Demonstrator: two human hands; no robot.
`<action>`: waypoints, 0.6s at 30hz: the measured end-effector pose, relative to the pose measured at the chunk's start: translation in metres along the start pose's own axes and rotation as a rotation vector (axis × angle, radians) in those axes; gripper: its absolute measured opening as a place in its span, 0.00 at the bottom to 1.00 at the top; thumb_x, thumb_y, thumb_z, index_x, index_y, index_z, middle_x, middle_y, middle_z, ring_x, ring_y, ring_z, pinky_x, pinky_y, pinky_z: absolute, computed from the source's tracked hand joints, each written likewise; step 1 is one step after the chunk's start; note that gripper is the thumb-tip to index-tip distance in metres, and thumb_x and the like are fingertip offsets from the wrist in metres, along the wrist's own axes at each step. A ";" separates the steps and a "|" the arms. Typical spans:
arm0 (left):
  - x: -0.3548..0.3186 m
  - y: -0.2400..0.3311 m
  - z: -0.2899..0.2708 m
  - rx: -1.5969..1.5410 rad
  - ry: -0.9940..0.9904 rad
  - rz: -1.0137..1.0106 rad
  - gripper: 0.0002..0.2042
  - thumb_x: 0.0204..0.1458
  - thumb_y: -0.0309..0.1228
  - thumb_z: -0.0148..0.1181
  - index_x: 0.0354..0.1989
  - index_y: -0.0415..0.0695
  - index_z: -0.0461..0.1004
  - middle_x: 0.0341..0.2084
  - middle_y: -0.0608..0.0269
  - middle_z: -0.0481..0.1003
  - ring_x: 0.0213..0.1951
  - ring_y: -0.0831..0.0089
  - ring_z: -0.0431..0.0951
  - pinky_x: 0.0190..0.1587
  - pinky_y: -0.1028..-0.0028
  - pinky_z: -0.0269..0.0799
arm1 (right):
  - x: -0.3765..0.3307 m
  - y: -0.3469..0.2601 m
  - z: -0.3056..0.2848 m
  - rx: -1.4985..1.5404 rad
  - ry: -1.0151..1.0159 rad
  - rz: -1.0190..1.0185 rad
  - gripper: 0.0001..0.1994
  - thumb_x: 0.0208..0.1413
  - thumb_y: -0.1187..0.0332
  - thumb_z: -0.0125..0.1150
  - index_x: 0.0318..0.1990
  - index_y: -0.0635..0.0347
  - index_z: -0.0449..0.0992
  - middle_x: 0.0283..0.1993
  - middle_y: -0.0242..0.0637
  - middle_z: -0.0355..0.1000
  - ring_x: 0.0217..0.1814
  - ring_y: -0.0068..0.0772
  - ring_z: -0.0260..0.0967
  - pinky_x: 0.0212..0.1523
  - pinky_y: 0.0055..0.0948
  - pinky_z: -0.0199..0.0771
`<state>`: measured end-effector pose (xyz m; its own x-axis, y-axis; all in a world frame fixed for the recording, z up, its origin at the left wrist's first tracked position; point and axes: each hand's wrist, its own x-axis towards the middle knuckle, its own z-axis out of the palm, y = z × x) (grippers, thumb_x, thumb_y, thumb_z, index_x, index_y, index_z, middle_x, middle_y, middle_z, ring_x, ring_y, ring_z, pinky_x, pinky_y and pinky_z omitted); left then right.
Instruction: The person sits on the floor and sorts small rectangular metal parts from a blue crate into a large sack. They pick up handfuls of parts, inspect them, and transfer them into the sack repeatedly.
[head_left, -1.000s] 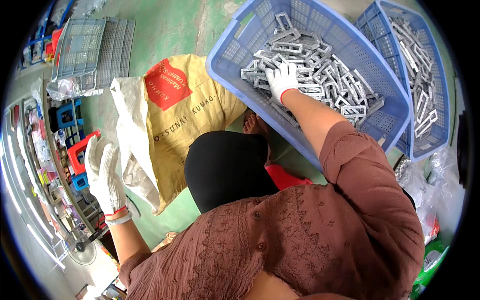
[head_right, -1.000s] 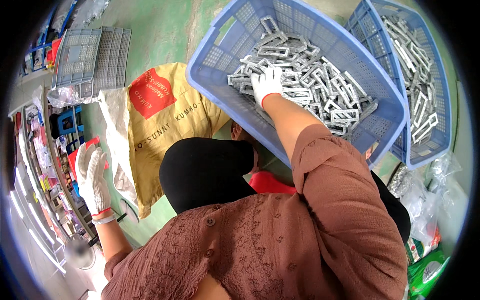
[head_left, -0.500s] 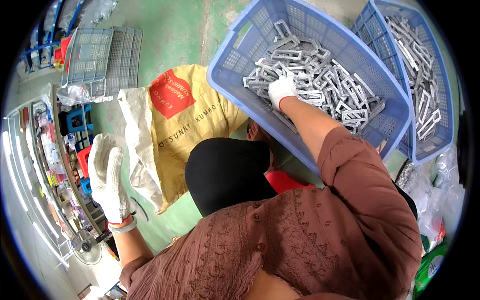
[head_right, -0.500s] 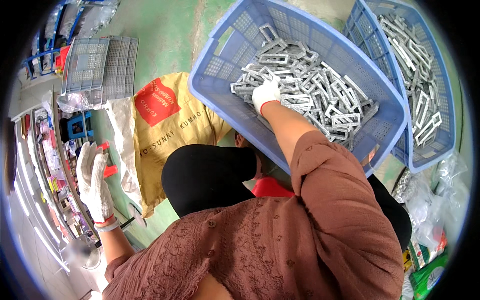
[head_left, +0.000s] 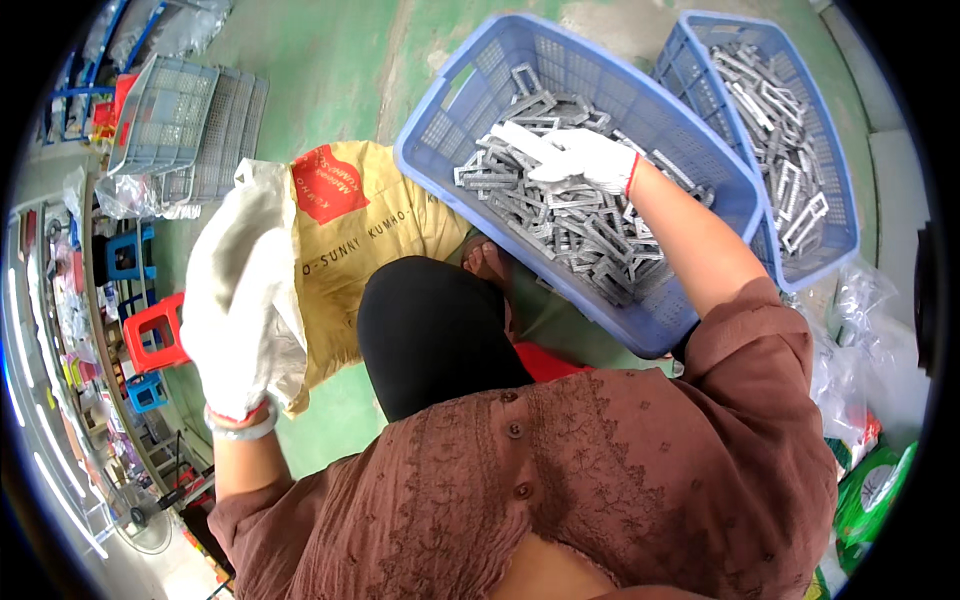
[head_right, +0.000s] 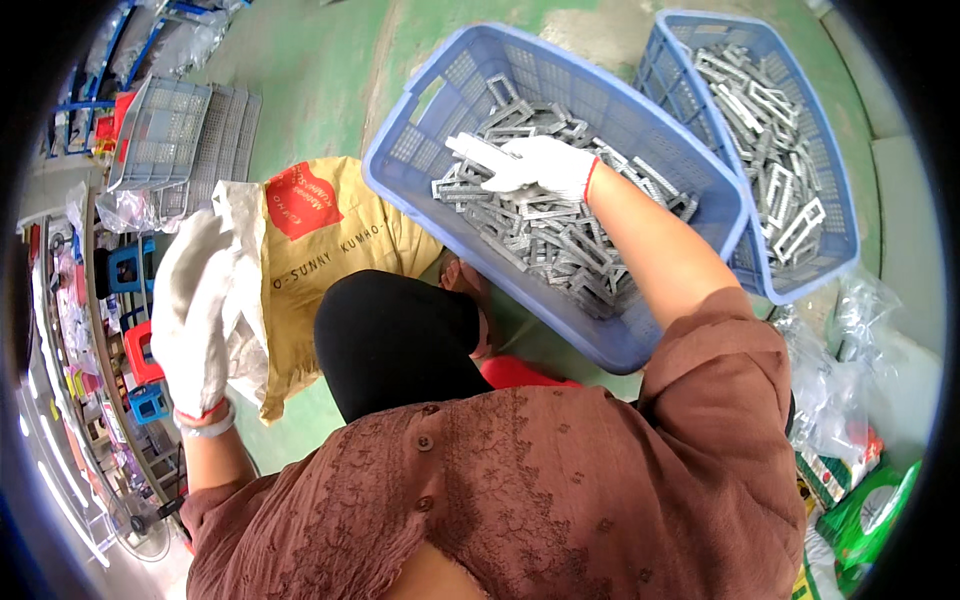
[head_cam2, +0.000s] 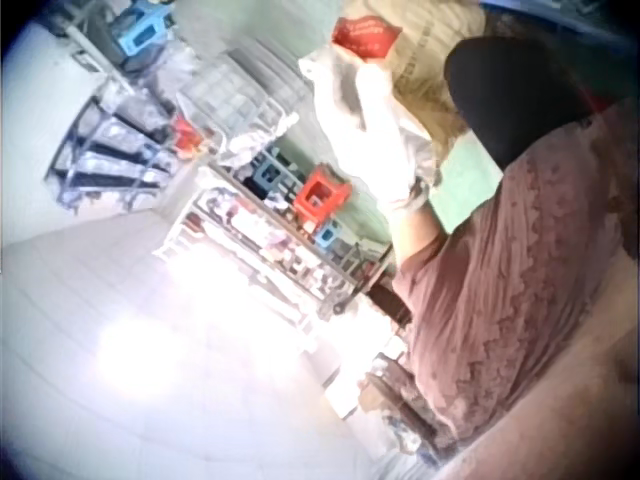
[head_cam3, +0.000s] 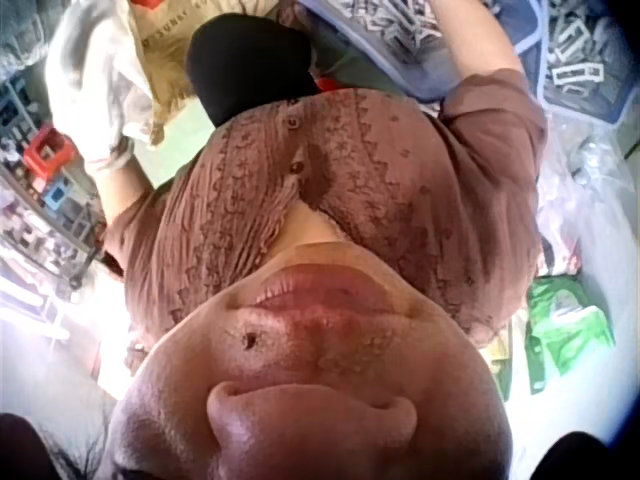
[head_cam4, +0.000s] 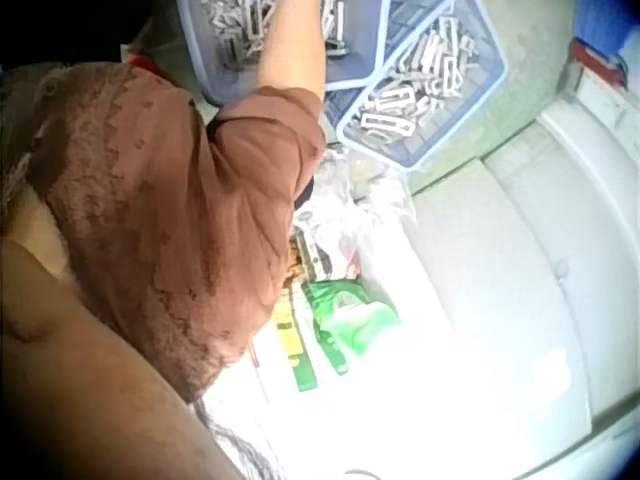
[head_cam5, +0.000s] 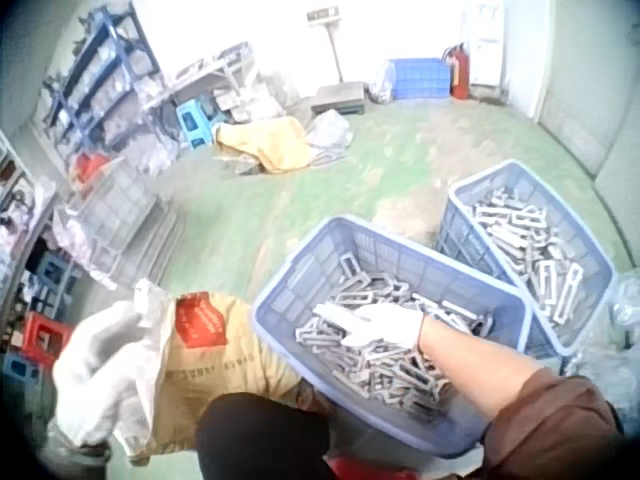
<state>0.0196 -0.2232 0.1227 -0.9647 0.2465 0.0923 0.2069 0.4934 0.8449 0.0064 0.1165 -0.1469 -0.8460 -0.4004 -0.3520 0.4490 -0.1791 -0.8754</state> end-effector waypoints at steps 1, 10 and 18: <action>-0.004 0.008 0.013 -0.013 -0.038 -0.025 0.20 0.58 0.20 0.59 0.60 0.35 0.70 0.55 0.54 0.75 0.54 0.68 0.76 0.61 0.65 0.68 | -0.010 -0.014 0.004 0.133 -0.123 -0.007 0.12 0.54 0.67 0.69 0.41 0.60 0.73 0.24 0.26 0.64 0.24 0.19 0.59 0.25 0.20 0.59; -0.004 0.026 0.113 -0.528 -0.391 0.012 0.26 0.56 0.27 0.64 0.62 0.36 0.66 0.51 0.53 0.74 0.53 0.66 0.76 0.56 0.67 0.72 | -0.152 -0.110 0.078 0.155 -0.054 -0.146 0.18 0.56 0.68 0.68 0.52 0.64 0.72 0.40 0.38 0.76 0.37 0.30 0.77 0.34 0.32 0.81; -0.028 0.030 0.125 -0.685 -0.523 0.174 0.17 0.57 0.21 0.60 0.55 0.34 0.71 0.48 0.54 0.77 0.47 0.71 0.79 0.51 0.73 0.77 | -0.222 -0.096 0.122 0.331 -0.127 -0.313 0.23 0.66 0.61 0.55 0.62 0.69 0.66 0.46 0.50 0.76 0.42 0.40 0.78 0.42 0.35 0.81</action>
<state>0.0734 -0.1111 0.0800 -0.6957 0.7050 0.1379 0.0393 -0.1543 0.9872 0.1864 0.1128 0.0562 -0.9228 -0.3844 -0.0265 0.2627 -0.5773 -0.7731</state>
